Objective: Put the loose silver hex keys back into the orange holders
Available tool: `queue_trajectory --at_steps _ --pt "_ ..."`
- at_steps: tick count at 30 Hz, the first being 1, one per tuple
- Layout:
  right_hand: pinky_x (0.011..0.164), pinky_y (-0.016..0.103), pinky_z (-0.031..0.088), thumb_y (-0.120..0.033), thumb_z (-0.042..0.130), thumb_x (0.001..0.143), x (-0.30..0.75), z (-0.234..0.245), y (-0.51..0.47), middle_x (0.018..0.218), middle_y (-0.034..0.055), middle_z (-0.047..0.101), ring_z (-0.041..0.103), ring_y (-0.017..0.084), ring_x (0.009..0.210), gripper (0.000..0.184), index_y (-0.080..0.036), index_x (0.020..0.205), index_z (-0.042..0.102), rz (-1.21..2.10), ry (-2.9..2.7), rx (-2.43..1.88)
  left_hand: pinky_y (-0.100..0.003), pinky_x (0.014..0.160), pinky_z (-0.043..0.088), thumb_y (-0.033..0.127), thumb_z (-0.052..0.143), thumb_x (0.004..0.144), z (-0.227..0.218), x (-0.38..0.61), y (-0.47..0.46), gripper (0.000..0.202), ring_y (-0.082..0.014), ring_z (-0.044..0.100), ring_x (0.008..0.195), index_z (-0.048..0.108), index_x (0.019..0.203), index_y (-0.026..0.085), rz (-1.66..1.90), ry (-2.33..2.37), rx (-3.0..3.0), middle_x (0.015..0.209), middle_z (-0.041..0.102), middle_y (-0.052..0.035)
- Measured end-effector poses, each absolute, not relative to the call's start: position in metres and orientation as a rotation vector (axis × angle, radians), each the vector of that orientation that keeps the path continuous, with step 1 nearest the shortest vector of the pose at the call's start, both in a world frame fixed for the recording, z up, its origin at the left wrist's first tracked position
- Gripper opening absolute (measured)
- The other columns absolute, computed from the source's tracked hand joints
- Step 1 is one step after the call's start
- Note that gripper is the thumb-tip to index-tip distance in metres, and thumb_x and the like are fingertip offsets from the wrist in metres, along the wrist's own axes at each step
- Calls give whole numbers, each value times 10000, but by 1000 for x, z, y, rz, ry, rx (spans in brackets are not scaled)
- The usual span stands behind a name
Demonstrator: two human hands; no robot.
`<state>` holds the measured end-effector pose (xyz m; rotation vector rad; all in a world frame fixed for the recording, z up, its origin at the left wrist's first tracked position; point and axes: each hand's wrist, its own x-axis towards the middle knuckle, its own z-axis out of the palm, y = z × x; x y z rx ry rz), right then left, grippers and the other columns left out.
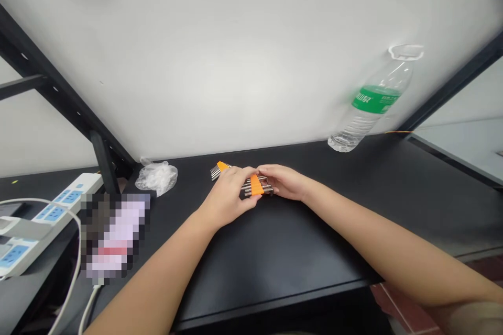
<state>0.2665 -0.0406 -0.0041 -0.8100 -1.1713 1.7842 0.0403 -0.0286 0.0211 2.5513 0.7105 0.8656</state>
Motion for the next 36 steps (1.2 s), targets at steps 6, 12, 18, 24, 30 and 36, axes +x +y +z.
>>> queue_trajectory --at_steps 6,12,18,24,30,36 --pt "546 230 433 -446 634 967 267 -3 -46 767 0 604 505 107 584 254 -193 981 622 2027 -983 -747 -431 1050 508 230 741 843 21 41 -31 518 -245 633 1164 546 1322 258 934 613 2489 1252 661 -68" --pt "620 268 527 -460 655 945 263 -2 -49 866 27 667 632 152 703 267 -201 1006 630 2056 -882 -656 -398 1022 549 244 746 835 15 42 -32 512 -229 662 1166 549 1308 257 1070 611 2409 1291 662 -66" --pt "551 234 459 -483 668 943 255 -7 -48 836 31 638 579 125 652 327 -164 1013 680 1911 -907 -794 -379 1010 557 244 730 853 14 42 -31 425 -212 674 1150 562 1244 241 1073 645 2370 1269 684 -61" --pt "508 224 388 -569 606 965 250 -9 -46 763 10 595 453 83 541 422 -153 976 674 1854 -940 -759 -385 1015 552 287 748 856 11 41 -28 410 -213 688 1135 561 1218 242 1036 740 2321 1265 701 -58" --pt "409 243 315 -663 520 967 251 -5 -47 623 2 581 415 89 401 524 -159 887 643 1784 -1087 -873 -356 974 554 298 755 843 9 37 -22 441 -201 684 1115 560 1237 257 997 822 2319 1221 710 -30" --pt "344 225 178 -725 543 922 240 -10 -47 461 -47 440 268 69 337 557 -185 796 602 1490 -1106 -1159 -368 916 534 354 752 839 7 39 -18 533 -222 671 1052 554 1322 246 843 899 2465 1226 694 -51"
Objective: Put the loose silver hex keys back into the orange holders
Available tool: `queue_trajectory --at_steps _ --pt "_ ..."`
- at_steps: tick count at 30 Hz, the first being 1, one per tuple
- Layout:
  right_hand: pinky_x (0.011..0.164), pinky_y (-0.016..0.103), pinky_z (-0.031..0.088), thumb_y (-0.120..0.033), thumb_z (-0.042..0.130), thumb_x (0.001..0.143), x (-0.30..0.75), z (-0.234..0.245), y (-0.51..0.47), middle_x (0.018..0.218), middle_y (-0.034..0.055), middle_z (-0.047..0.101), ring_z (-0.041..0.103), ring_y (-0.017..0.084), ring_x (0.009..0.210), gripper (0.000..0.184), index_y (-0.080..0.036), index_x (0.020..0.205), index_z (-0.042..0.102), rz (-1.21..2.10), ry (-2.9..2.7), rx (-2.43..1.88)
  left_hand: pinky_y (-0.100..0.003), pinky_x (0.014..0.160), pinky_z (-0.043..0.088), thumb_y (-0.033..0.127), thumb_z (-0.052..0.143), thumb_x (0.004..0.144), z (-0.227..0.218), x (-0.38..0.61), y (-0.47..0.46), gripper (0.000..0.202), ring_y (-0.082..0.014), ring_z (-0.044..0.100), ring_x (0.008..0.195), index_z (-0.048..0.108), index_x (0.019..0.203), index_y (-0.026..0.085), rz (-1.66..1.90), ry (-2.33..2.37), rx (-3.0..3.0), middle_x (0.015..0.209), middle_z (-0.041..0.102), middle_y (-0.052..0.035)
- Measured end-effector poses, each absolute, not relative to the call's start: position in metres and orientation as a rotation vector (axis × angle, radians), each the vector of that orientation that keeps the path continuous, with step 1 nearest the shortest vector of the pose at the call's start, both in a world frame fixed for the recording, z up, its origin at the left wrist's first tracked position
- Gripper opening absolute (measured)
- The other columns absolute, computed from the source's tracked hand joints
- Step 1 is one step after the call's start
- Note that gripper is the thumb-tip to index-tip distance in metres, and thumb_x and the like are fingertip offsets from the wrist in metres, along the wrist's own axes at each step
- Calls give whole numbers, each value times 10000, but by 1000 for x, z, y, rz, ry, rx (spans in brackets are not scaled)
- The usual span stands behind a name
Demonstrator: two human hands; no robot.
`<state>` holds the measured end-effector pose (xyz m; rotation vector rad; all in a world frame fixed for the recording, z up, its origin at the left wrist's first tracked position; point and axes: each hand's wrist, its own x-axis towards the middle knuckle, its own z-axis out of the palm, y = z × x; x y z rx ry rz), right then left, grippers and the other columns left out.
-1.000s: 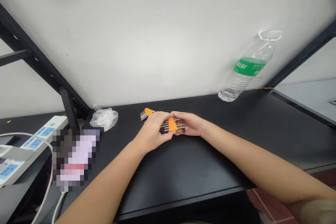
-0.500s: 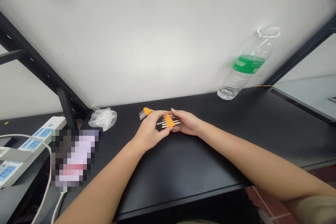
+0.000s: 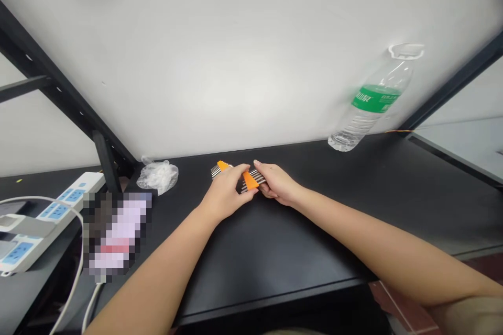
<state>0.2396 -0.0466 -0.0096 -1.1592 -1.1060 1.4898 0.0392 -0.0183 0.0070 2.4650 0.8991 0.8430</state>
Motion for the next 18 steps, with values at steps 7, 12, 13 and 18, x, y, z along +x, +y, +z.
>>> queue_trajectory --at_steps 7,12,13,18 --pt "419 262 255 -691 496 945 235 -10 -44 483 -38 432 335 101 409 550 -209 681 520 1178 -1338 -1446 -313 671 459 372 685 843 11 47 -22 182 -183 605 741 601 827 211 601 988 2543 774 650 -11" --pt "552 285 324 -634 391 997 243 -4 -40 551 -6 521 464 146 544 567 -212 621 438 840 -1648 -1600 -299 595 396 359 681 807 10 46 -24 264 -167 561 665 496 691 209 511 1080 2539 718 609 -12" --pt "563 290 323 -625 370 1007 246 -4 -38 554 -1 524 466 152 549 567 -215 620 427 796 -1667 -1640 -298 588 388 366 684 800 10 44 -23 274 -169 562 666 491 683 209 493 1097 2542 722 611 -15" --pt "628 316 328 -569 348 1044 261 -6 -29 635 49 600 500 176 584 580 -219 606 496 573 -1852 -1842 -299 566 360 398 699 768 9 38 -22 287 -178 566 678 502 681 209 423 1119 2559 760 631 -26"
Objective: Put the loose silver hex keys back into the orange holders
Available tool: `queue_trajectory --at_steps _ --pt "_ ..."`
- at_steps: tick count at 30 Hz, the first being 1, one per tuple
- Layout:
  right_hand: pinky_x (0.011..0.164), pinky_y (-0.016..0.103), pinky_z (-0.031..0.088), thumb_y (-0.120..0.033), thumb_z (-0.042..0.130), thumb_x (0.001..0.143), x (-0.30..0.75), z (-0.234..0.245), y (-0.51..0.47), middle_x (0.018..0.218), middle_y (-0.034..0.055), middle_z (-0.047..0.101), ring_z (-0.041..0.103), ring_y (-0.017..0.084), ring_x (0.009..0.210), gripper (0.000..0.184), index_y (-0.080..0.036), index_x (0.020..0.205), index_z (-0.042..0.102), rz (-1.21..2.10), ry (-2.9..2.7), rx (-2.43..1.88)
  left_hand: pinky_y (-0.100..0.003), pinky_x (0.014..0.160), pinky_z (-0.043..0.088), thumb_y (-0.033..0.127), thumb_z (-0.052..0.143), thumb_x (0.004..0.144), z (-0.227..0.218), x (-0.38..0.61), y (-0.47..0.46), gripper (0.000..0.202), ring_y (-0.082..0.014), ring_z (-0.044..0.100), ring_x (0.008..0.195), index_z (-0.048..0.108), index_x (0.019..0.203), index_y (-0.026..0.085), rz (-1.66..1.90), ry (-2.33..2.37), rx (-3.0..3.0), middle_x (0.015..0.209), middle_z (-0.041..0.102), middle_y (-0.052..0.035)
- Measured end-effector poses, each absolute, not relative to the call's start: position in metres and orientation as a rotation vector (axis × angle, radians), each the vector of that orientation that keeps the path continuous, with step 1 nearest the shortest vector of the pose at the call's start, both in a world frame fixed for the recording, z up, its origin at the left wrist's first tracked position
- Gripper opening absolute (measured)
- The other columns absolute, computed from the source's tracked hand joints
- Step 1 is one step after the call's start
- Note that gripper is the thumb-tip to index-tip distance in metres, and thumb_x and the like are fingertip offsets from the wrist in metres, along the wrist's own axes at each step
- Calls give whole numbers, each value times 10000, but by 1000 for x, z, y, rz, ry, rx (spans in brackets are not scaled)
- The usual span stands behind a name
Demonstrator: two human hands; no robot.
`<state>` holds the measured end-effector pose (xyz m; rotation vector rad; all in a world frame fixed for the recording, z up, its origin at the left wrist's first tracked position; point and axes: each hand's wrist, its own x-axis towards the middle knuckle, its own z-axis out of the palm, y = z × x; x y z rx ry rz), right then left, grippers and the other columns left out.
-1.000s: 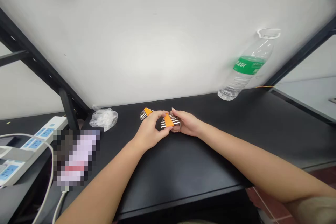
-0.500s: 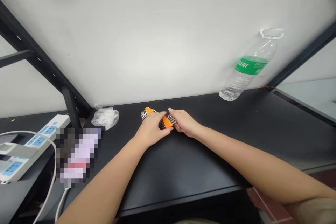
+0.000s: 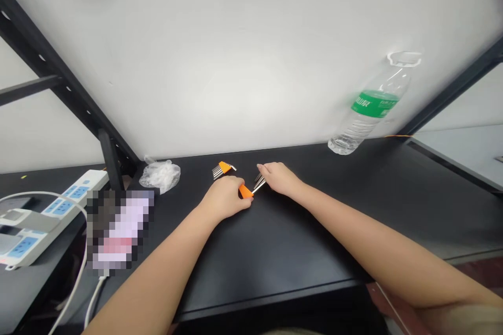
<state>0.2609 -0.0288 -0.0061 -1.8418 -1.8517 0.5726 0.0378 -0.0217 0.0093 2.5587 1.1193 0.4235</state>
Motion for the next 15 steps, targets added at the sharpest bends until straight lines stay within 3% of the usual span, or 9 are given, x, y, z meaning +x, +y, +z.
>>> queue_trajectory --at_steps 8,15 --pt "749 352 434 -567 314 1056 267 -13 -29 859 136 720 670 251 798 598 -210 820 731 201 -2047 -2096 -302 586 386 405 682 776 14 30 -19 263 -187 583 701 517 705 212 377 1123 2590 785 643 -29" --pt "780 378 463 -490 351 1057 267 -15 -30 904 165 744 708 289 859 522 -195 910 755 35 -2123 -2168 -305 603 411 411 680 781 14 28 -17 248 -193 597 718 542 723 214 373 1129 2589 805 648 -36"
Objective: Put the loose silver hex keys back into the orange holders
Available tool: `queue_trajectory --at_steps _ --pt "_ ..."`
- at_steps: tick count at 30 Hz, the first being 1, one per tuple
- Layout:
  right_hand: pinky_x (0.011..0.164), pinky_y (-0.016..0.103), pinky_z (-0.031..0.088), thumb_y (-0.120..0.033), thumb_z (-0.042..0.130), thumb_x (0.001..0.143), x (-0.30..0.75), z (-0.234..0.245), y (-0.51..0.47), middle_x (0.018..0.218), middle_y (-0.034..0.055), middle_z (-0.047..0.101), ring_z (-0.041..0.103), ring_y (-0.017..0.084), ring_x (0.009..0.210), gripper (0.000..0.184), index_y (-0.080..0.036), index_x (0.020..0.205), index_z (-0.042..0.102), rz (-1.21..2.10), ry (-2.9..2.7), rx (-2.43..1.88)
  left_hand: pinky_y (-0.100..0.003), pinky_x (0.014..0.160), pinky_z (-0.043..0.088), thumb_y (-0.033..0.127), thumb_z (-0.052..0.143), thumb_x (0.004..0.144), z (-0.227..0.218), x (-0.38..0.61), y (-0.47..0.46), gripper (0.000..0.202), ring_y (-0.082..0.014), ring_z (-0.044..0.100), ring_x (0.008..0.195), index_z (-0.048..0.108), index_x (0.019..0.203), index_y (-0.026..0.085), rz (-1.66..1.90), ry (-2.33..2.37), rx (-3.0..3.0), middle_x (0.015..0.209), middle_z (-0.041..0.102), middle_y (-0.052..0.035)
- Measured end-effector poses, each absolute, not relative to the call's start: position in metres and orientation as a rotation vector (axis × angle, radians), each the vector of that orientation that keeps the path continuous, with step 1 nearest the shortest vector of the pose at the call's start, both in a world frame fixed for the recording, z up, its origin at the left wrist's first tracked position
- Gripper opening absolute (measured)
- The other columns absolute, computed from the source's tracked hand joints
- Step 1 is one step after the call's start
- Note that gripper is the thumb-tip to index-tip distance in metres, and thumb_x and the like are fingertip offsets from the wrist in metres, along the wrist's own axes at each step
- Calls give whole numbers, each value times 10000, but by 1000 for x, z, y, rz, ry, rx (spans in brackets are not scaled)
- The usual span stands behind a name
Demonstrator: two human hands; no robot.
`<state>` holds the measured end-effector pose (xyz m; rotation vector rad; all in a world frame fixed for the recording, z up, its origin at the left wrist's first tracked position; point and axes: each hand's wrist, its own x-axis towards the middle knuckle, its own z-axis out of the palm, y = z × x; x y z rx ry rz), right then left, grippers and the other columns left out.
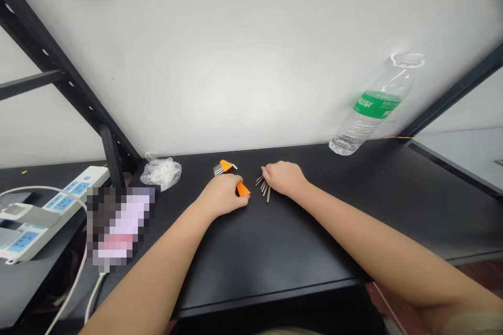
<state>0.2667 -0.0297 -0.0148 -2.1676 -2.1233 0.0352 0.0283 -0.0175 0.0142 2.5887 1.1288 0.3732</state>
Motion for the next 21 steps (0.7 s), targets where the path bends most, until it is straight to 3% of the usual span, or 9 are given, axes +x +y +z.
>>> queue_trajectory --at_steps 4,8,10,14,21 --pt "782 387 456 -516 327 1062 279 -7 -31 936 179 732 695 303 873 526 -185 961 724 43 -2086 -2196 -304 596 401 420 688 781 14 29 -17 268 -191 594 702 529 710 216 375 1136 2577 787 646 -29" --pt "797 334 450 -401 487 1021 303 8 -37 1048 128 703 661 249 910 272 -200 1072 663 60 -2250 -1970 -300 578 381 418 690 787 14 29 -18 278 -179 584 676 520 706 213 394 1146 2550 766 644 -21" --pt "797 300 457 -309 574 960 313 13 -40 1128 91 671 646 203 898 201 -220 1125 645 232 -2397 -1729 -296 571 371 415 676 800 14 28 -18 270 -176 581 671 517 714 214 395 1144 2543 753 639 -16" --pt "783 291 469 -214 615 887 317 15 -45 1130 68 646 632 189 884 290 -238 1173 657 488 -2489 -1544 -294 568 362 405 658 813 15 29 -18 249 -174 577 672 521 729 214 402 1137 2541 769 646 -18" --pt "772 305 457 -165 598 888 302 15 -47 1068 72 666 631 214 905 244 -237 1105 683 480 -2480 -1526 -292 574 378 400 656 817 15 31 -18 224 -180 586 688 547 746 217 392 1152 2544 780 650 -18"
